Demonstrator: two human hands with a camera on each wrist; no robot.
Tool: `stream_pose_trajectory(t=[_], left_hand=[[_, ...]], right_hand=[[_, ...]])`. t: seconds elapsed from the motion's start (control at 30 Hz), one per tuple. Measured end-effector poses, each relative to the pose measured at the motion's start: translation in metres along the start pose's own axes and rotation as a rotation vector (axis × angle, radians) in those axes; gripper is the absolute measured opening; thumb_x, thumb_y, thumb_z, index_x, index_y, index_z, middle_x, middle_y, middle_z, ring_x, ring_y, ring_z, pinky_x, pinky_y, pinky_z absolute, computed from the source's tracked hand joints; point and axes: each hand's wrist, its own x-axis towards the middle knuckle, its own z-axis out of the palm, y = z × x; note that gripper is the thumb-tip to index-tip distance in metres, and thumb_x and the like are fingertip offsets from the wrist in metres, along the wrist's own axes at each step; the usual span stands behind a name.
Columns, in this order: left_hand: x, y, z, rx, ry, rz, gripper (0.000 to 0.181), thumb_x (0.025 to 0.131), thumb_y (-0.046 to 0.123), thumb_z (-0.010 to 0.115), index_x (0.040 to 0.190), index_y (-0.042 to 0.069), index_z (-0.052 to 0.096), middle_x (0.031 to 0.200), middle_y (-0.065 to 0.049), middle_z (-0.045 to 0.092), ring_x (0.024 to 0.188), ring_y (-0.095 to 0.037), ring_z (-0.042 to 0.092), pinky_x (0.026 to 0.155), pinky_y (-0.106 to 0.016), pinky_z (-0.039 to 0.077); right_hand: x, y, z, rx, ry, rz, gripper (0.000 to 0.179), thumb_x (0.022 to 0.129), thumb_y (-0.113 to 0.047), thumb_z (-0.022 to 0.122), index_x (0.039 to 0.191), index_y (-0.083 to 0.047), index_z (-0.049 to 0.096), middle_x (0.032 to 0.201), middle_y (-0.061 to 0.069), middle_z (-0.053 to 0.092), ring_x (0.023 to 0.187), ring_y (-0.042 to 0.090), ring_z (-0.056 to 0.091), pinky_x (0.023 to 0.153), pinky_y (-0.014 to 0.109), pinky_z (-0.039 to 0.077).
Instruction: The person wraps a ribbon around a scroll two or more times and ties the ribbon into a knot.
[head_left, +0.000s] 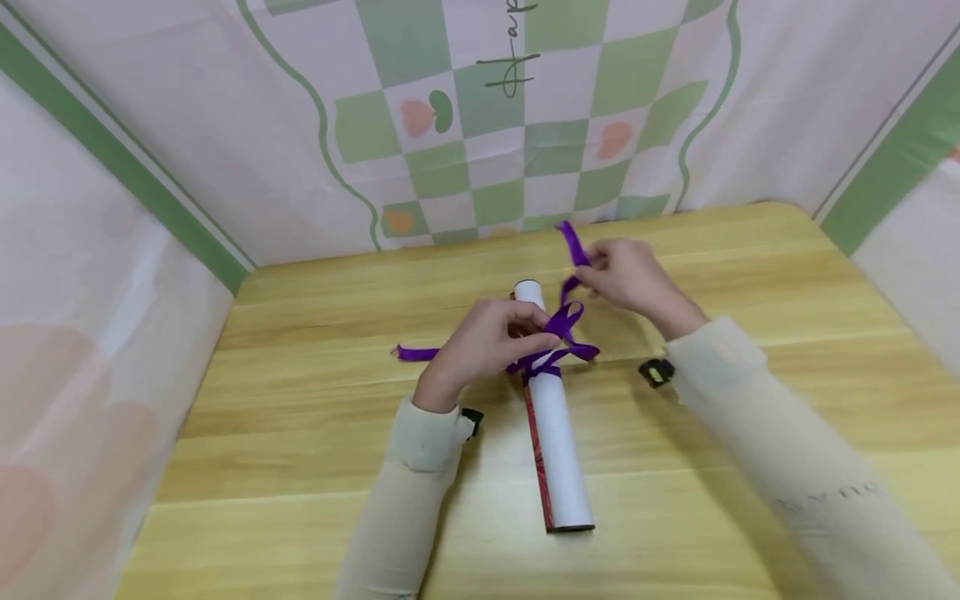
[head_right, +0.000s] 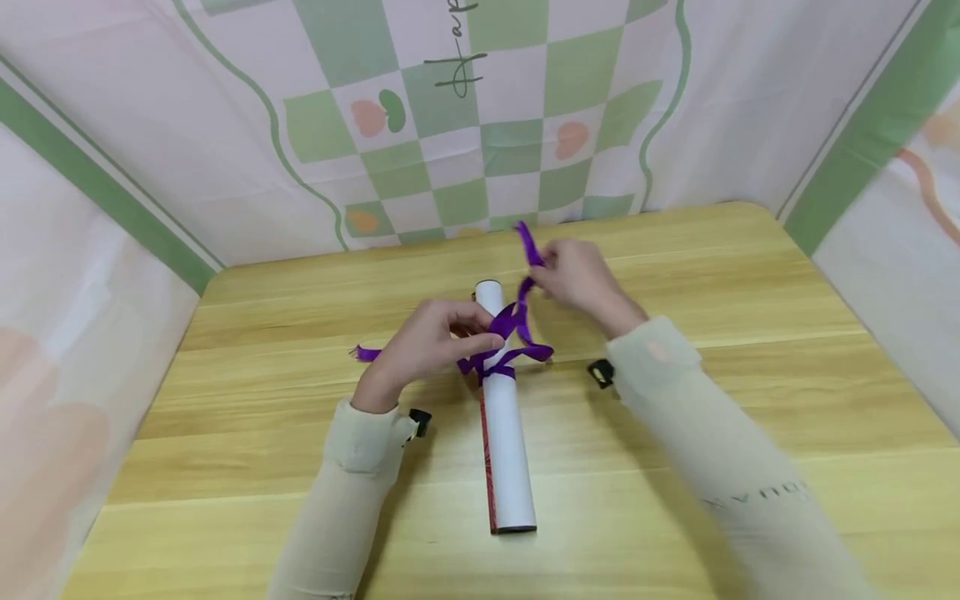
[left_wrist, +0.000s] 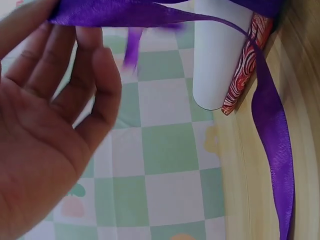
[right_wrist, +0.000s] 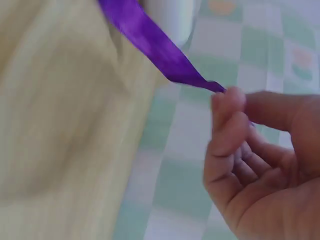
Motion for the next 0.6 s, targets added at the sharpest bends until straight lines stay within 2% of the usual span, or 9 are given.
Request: stream_pose_trajectory(t=[0.03,0.07,0.13,0.2,0.27,0.33,0.4,0.53,0.6], left_hand=[[0.0,-0.001,0.0,0.007,-0.013,0.028,0.011,0.099,0.018,0.076,0.098,0.007,0.078,0.094,-0.006,0.08,0.079,-0.006,0.066,0.072,-0.018,0.054],[-0.001,-0.002,0.0,0.023,-0.022,0.06,0.011,0.099,0.017,0.076,0.098,0.007,0.078,0.094,-0.005,0.08,0.079,-0.006,0.064,0.073,-0.018,0.053],[-0.001,-0.002,0.0,0.047,-0.037,0.11,0.011,0.1,0.017,0.075,0.099,0.007,0.078,0.094,-0.005,0.079,0.08,-0.005,0.062,0.074,-0.017,0.052],[-0.002,-0.001,0.0,0.07,-0.048,0.143,0.01,0.1,0.016,0.074,0.099,0.007,0.077,0.094,-0.004,0.077,0.078,-0.005,0.058,0.073,-0.017,0.05],[-0.001,0.0,0.0,0.089,-0.054,0.146,0.01,0.101,0.017,0.073,0.099,0.007,0.077,0.092,-0.003,0.075,0.076,-0.007,0.054,0.071,-0.017,0.047],[0.0,0.002,0.0,0.081,-0.055,0.116,0.011,0.101,0.018,0.073,0.1,0.008,0.076,0.092,-0.003,0.075,0.075,-0.007,0.055,0.07,-0.016,0.047],[0.001,0.002,-0.001,0.07,-0.042,0.074,0.011,0.102,0.018,0.072,0.099,0.008,0.076,0.093,-0.004,0.077,0.075,-0.008,0.056,0.069,-0.016,0.046],[0.002,-0.002,-0.004,0.04,0.008,-0.021,0.012,0.102,0.019,0.072,0.1,0.008,0.077,0.095,-0.007,0.078,0.076,-0.009,0.06,0.067,-0.016,0.048],[0.001,-0.004,-0.006,0.029,0.037,-0.054,0.012,0.101,0.019,0.073,0.101,0.008,0.077,0.095,-0.007,0.078,0.077,-0.01,0.061,0.068,-0.017,0.05]], right_hand=[[0.005,-0.01,0.006,0.032,-0.023,-0.035,0.026,0.104,-0.018,0.065,0.119,0.002,0.071,0.107,0.022,0.078,0.085,0.033,0.075,0.064,0.026,0.054],[0.01,-0.019,0.01,0.06,-0.081,-0.083,0.025,0.105,-0.019,0.065,0.119,0.001,0.072,0.107,0.02,0.078,0.085,0.031,0.075,0.066,0.026,0.054],[0.017,-0.032,0.015,0.116,-0.26,-0.17,0.027,0.108,-0.023,0.06,0.119,-0.002,0.074,0.106,0.017,0.078,0.085,0.026,0.072,0.071,0.028,0.056],[0.02,-0.035,0.015,0.156,-0.422,-0.215,0.033,0.111,-0.031,0.055,0.119,-0.008,0.076,0.11,0.01,0.077,0.091,0.021,0.069,0.081,0.034,0.055],[0.019,-0.031,0.013,0.176,-0.512,-0.221,0.041,0.114,-0.039,0.047,0.119,-0.011,0.077,0.117,0.007,0.076,0.1,0.02,0.066,0.09,0.042,0.054],[0.015,-0.021,0.008,0.164,-0.487,-0.213,0.045,0.114,-0.041,0.043,0.118,-0.012,0.078,0.121,0.007,0.076,0.107,0.022,0.066,0.096,0.046,0.053],[0.007,-0.012,0.005,0.115,-0.411,-0.199,0.043,0.114,-0.039,0.045,0.12,-0.011,0.077,0.121,0.007,0.076,0.106,0.024,0.066,0.092,0.044,0.053],[-0.017,0.006,0.0,-0.033,-0.338,-0.225,0.029,0.111,-0.023,0.054,0.116,-0.006,0.077,0.108,0.01,0.077,0.085,0.02,0.065,0.077,0.038,0.053],[-0.032,0.01,-0.001,-0.116,-0.365,-0.261,0.024,0.108,-0.019,0.058,0.113,-0.006,0.078,0.103,0.006,0.078,0.081,0.013,0.063,0.074,0.033,0.054]])
